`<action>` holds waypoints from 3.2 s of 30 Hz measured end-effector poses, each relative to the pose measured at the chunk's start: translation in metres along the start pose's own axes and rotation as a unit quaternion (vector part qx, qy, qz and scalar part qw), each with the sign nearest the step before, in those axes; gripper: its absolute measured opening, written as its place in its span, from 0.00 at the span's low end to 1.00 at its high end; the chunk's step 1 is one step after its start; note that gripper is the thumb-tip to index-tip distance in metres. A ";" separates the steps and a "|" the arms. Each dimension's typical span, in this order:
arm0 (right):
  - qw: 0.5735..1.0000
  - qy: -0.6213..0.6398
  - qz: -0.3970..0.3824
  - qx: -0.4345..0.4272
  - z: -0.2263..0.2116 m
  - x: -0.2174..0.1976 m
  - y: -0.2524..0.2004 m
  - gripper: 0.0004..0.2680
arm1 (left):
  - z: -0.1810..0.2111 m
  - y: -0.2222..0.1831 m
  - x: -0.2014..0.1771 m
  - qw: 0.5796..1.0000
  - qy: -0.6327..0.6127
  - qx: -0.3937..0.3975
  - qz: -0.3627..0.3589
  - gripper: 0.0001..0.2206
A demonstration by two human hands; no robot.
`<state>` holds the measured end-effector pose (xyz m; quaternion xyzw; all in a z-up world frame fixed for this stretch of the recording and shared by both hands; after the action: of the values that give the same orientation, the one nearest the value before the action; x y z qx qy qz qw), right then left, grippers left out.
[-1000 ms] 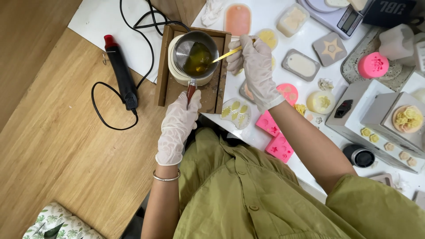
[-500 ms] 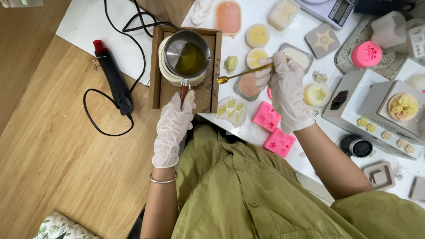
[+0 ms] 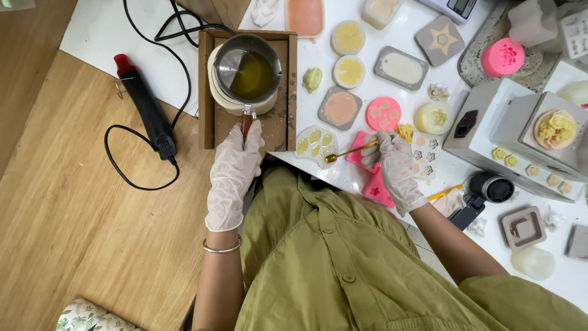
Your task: The recorder is decorating a candle base with small wax shapes and pouring melted yellow wax into molds and over decorative elements.
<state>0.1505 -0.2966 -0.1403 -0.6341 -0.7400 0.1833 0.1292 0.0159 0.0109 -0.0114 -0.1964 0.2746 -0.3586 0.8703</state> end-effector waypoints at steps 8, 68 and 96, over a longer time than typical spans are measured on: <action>1.000 -0.025 -0.009 -0.003 0.001 0.010 -0.004 0.11 | -0.003 0.002 0.001 0.999 -0.033 -0.007 -0.002 0.15; 0.947 0.116 -0.183 -0.239 -0.142 0.169 0.003 0.12 | -0.002 -0.001 0.000 0.999 0.032 0.033 0.009 0.16; 0.993 0.106 -0.013 -0.047 -0.045 0.009 -0.015 0.15 | -0.001 -0.008 -0.001 1.000 0.002 0.028 -0.005 0.16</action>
<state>0.1549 -0.2847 -0.0935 -0.6454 -0.7384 0.0781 0.1792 0.0109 0.0066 -0.0075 -0.1720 0.2655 -0.3709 0.8731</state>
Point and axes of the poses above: each hand's wrist, its own y-axis towards the middle knuckle, its own x-axis out of the palm, z = x × y, the point moved 2 cm from there along y, towards the middle knuckle, and after that the axes turned 10 degrees about z, right-handed, at the moved point
